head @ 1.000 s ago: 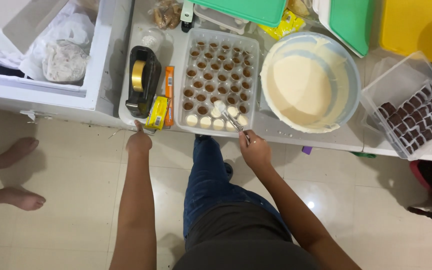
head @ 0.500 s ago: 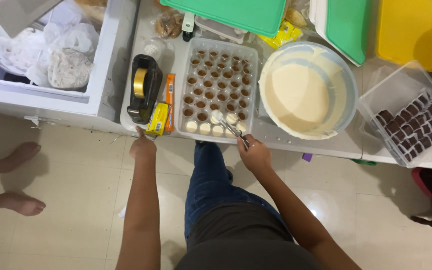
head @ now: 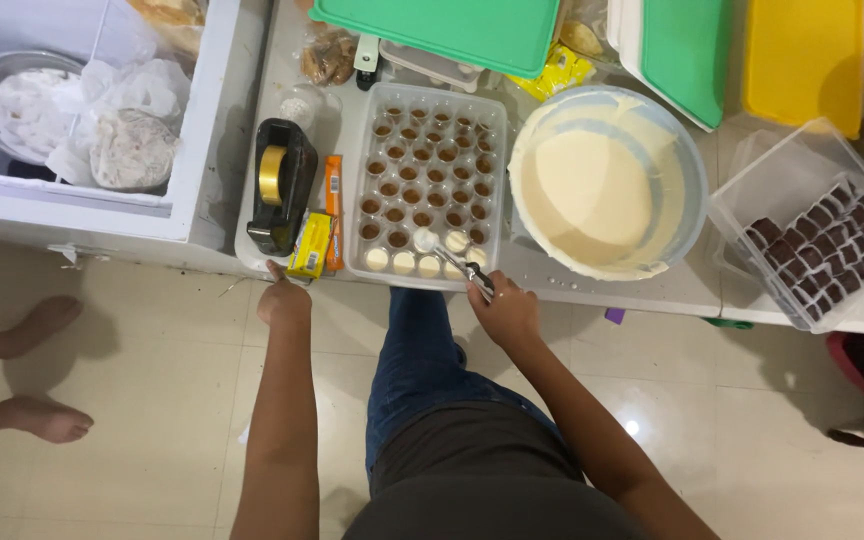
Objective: Scooping filling from a bowl into chocolate shells.
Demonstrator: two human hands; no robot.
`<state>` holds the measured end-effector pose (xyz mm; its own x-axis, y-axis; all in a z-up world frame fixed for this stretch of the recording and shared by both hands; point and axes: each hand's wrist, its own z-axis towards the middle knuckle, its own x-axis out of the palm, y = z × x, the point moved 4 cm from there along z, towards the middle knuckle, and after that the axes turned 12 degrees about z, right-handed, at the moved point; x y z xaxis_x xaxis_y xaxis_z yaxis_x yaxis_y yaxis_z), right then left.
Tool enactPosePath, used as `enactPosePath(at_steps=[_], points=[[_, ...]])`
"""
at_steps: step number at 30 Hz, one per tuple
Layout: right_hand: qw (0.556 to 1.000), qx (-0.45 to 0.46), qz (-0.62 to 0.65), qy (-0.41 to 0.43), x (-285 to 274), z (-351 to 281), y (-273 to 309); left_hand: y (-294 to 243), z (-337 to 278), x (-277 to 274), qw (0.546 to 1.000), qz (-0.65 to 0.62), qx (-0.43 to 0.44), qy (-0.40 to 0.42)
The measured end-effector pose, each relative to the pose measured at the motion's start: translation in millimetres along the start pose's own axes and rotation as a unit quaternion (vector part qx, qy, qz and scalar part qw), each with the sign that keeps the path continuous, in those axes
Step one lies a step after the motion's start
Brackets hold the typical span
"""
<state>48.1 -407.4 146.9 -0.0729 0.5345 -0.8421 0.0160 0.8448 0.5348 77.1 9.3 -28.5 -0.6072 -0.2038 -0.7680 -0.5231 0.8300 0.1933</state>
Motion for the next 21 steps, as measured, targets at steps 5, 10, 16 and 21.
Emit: enactPosePath(at_steps=[5,10,16,21], points=[[0.998,-0.028,-0.043,-0.034,-4.0,3.0,-0.5,-2.6,0.9,-3.5,1.000,-0.006,-0.005,0.008],[0.998,-0.032,-0.041,-0.037,-5.7,9.1,-3.8,-12.6,2.0,-8.7,0.999,0.011,-0.011,0.035],[0.994,-0.077,-0.047,-0.066,-11.7,15.7,1.3,-12.0,14.1,1.6,1.000,0.011,-0.009,0.007],[0.997,-0.041,-0.054,-0.033,-13.4,16.3,4.5,-6.0,-8.6,-13.5,0.999,-0.004,-0.009,0.046]])
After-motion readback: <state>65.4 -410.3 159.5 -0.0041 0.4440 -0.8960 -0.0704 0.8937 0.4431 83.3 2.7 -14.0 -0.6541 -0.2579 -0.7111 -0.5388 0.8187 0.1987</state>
